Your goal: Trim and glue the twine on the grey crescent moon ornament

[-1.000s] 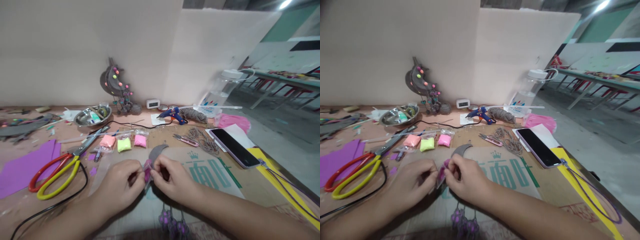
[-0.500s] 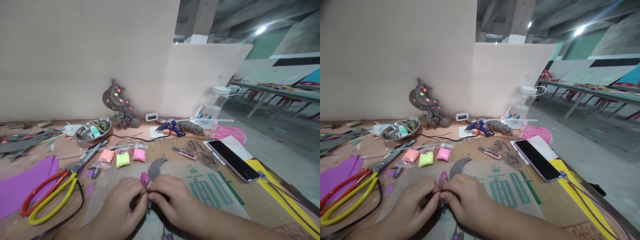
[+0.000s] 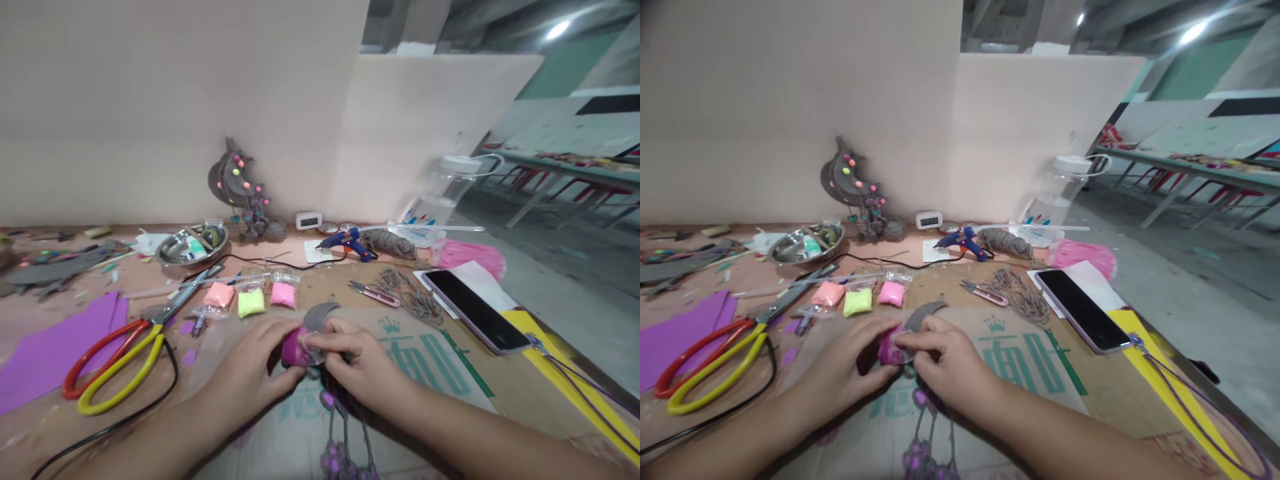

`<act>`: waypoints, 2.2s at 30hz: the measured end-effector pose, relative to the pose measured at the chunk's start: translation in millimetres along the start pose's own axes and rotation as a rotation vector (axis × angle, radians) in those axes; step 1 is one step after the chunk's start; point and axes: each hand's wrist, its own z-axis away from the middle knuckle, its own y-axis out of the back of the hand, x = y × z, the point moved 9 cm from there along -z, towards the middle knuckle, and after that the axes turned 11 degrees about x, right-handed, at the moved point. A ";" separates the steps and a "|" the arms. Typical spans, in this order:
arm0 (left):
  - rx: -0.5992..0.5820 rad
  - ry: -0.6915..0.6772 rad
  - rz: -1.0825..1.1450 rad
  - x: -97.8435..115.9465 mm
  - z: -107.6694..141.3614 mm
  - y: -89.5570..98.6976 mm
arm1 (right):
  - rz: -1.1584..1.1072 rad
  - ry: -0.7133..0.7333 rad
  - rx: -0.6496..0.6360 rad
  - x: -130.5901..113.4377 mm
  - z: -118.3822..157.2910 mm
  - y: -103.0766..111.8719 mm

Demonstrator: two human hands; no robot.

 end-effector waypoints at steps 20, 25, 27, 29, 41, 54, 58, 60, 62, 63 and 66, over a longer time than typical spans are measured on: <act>0.015 -0.035 0.065 6.1 4.2 7.2 | 0.243 0.409 0.056 -21.0 12.2 4.3; -0.003 -0.049 0.081 9.2 5.6 2.7 | 0.193 0.330 0.075 -19.2 8.1 5.2; -0.010 -0.047 0.083 9.5 5.5 1.5 | 0.185 0.322 0.081 -19.5 6.9 5.7; -0.011 -0.031 0.092 8.6 4.7 1.4 | 0.176 0.308 0.081 -18.4 5.8 5.8; -0.057 0.037 0.153 4.6 7.8 -3.1 | 0.166 0.335 0.084 -19.8 7.4 6.0; -0.173 0.347 0.456 -2.4 4.3 -13.4 | 0.070 0.356 0.066 -26.7 10.3 6.1; -0.185 0.411 0.495 -6.1 8.1 -16.8 | 0.060 0.350 0.020 -25.0 9.2 2.3; -0.193 0.418 0.525 -5.5 8.3 -17.5 | 0.068 0.357 0.042 -25.3 8.6 3.9; -0.220 0.408 0.549 -2.6 7.7 -18.6 | 0.074 0.365 0.068 -25.6 8.5 6.3; -0.240 0.395 0.552 -0.5 7.3 -19.2 | 0.077 0.367 0.077 -25.7 8.5 7.4; -0.275 0.359 0.549 4.1 5.5 -19.3 | 0.087 0.387 0.056 -27.0 8.8 7.3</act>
